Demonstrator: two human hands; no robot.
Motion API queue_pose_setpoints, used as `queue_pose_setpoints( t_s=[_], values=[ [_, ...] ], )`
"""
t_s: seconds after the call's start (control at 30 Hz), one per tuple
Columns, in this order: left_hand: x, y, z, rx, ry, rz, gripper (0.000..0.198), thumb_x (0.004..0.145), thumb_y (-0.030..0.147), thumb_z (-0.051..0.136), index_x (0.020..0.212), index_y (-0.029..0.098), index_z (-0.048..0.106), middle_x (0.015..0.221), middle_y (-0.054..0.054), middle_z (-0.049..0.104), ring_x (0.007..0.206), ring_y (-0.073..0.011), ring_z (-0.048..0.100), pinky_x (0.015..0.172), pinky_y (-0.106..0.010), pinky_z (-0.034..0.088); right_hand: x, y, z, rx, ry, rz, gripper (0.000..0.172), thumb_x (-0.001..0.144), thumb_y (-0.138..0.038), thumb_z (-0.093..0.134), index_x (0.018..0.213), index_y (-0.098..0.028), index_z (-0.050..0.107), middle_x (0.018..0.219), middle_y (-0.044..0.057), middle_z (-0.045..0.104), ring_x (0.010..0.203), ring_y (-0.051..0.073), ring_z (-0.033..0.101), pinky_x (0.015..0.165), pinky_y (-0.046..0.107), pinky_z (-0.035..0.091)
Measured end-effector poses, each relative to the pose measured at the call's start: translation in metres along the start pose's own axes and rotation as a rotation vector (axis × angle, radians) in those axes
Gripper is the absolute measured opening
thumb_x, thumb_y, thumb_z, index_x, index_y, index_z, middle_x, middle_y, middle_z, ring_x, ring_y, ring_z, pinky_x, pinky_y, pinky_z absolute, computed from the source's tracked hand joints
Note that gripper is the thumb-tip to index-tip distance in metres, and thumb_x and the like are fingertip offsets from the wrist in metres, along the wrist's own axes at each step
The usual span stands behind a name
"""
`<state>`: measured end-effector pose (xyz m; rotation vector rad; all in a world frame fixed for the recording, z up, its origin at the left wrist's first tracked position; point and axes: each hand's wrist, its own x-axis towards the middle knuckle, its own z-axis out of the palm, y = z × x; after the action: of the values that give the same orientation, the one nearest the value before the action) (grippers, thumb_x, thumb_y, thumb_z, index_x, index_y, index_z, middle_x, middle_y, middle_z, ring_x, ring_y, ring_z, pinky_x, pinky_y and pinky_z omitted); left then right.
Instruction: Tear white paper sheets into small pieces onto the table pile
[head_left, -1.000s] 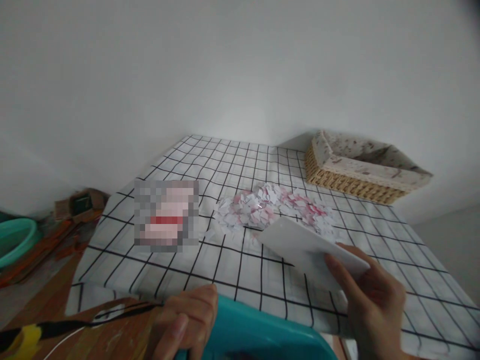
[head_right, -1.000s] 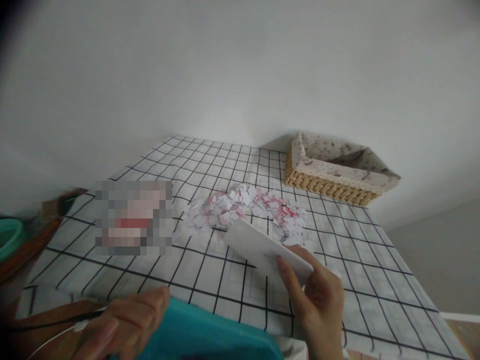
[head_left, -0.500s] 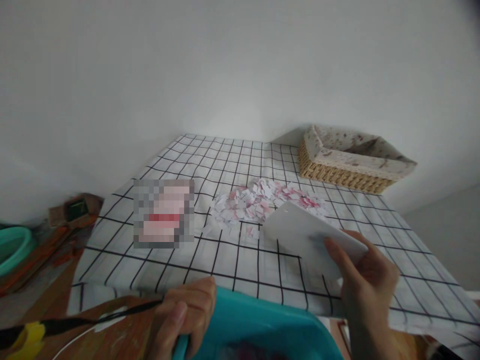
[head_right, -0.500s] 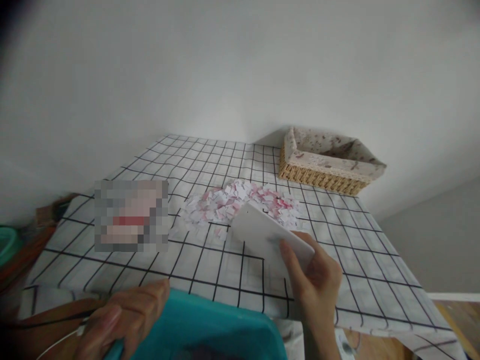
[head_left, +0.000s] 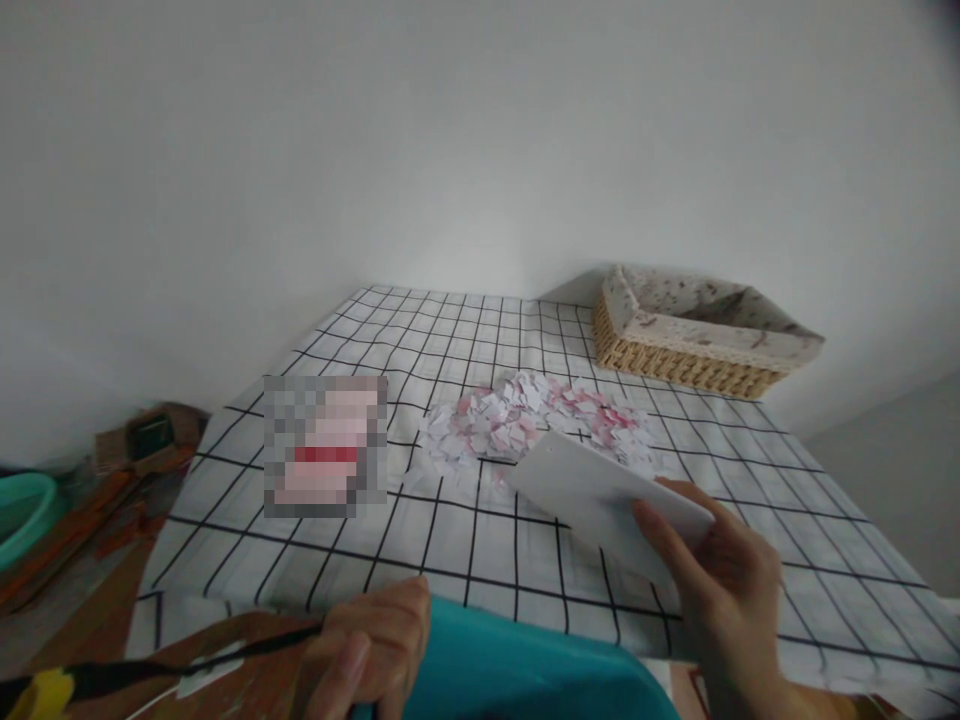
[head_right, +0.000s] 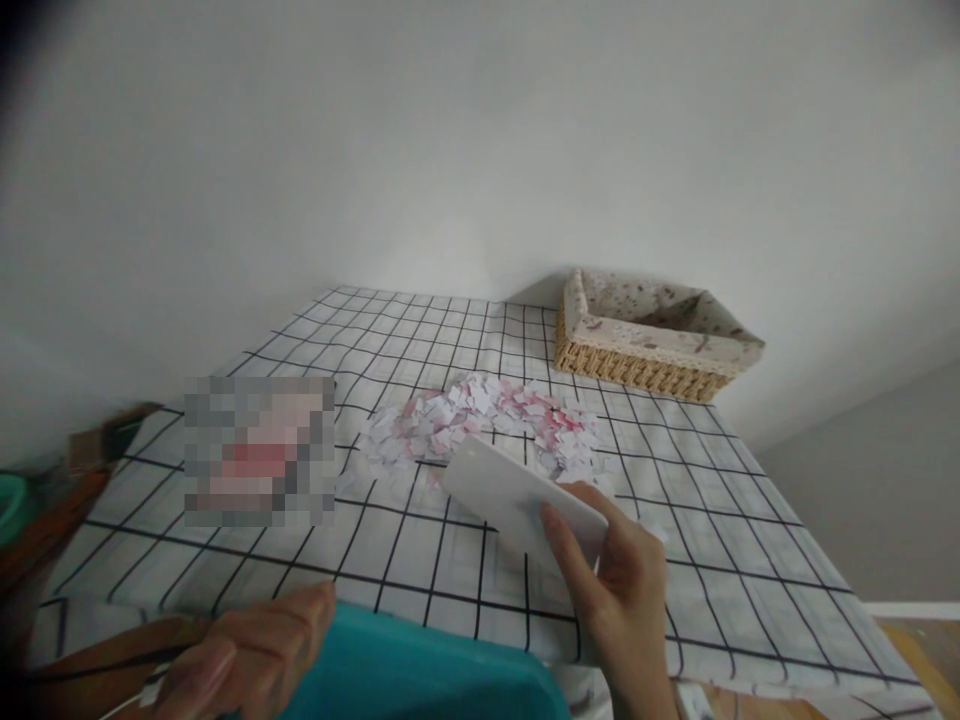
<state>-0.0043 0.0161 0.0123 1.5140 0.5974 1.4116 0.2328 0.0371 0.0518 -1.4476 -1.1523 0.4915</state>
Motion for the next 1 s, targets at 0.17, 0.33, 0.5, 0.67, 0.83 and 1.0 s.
queue_pose_setpoints(
  t_s=[0.17,0.33,0.5,0.67,0.83,1.0],
  values=[
    [0.0058,0.0013,0.0073,0.047,0.037,-0.002,0.059,0.095,0.037,0.018,0.042,0.019,0.034,0.034,0.002,0.033,0.033,-0.0143,0.034,0.044,-0.038,0.032,0.0002,-0.002,0.0004,0.01,0.041,0.031,0.016,0.074,-0.036,0.067,0.072,-0.019,0.066,0.064,0.001,0.062,0.057,0.015,0.055,0.048,0.024,0.043],
    [0.0085,0.0003,0.0074,0.035,0.009,0.037,0.058,0.095,0.036,0.016,0.042,0.019,0.033,0.033,0.001,0.033,0.033,-0.0149,0.034,0.041,-0.038,0.031,0.0006,-0.0034,0.0008,-0.004,-0.034,-0.003,0.017,0.075,-0.036,0.066,0.069,-0.019,0.065,0.061,0.0,0.061,0.054,0.014,0.053,0.047,0.024,0.04],
    [0.0074,0.003,0.0055,0.028,0.004,0.016,0.057,0.096,0.035,0.017,0.044,0.019,0.035,0.035,0.001,0.033,0.034,-0.0143,0.034,0.042,-0.037,0.032,0.0027,0.0,-0.0001,-0.025,-0.012,0.029,0.019,0.074,-0.038,0.066,0.073,-0.019,0.067,0.062,0.0,0.062,0.055,0.015,0.054,0.047,0.023,0.04],
    [0.0041,-0.0017,0.0066,0.024,0.038,0.015,0.057,0.095,0.035,0.017,0.044,0.019,0.034,0.035,0.002,0.033,0.032,-0.0141,0.033,0.044,-0.039,0.032,0.0043,0.0009,-0.0032,-0.042,-0.067,-0.04,0.016,0.075,-0.036,0.066,0.072,-0.02,0.067,0.062,0.0,0.063,0.054,0.014,0.056,0.047,0.022,0.042],
    [-0.0001,-0.0054,0.005,0.019,0.038,-0.001,0.057,0.096,0.034,0.016,0.043,0.018,0.032,0.035,0.002,0.033,0.034,-0.0144,0.034,0.047,-0.04,0.034,0.0028,-0.0018,-0.0036,-0.063,-0.125,-0.13,0.014,0.077,-0.034,0.063,0.07,-0.021,0.066,0.063,0.0,0.063,0.056,0.015,0.056,0.048,0.024,0.044],
    [0.0013,-0.0007,0.0022,0.022,0.009,-0.01,0.057,0.096,0.037,0.017,0.044,0.019,0.034,0.037,0.001,0.035,0.036,-0.0153,0.036,0.048,-0.039,0.034,0.0011,-0.0034,-0.0029,-0.074,-0.053,-0.101,0.015,0.079,-0.033,0.062,0.07,-0.021,0.065,0.06,0.0,0.06,0.052,0.014,0.053,0.045,0.024,0.042]
  ],
)
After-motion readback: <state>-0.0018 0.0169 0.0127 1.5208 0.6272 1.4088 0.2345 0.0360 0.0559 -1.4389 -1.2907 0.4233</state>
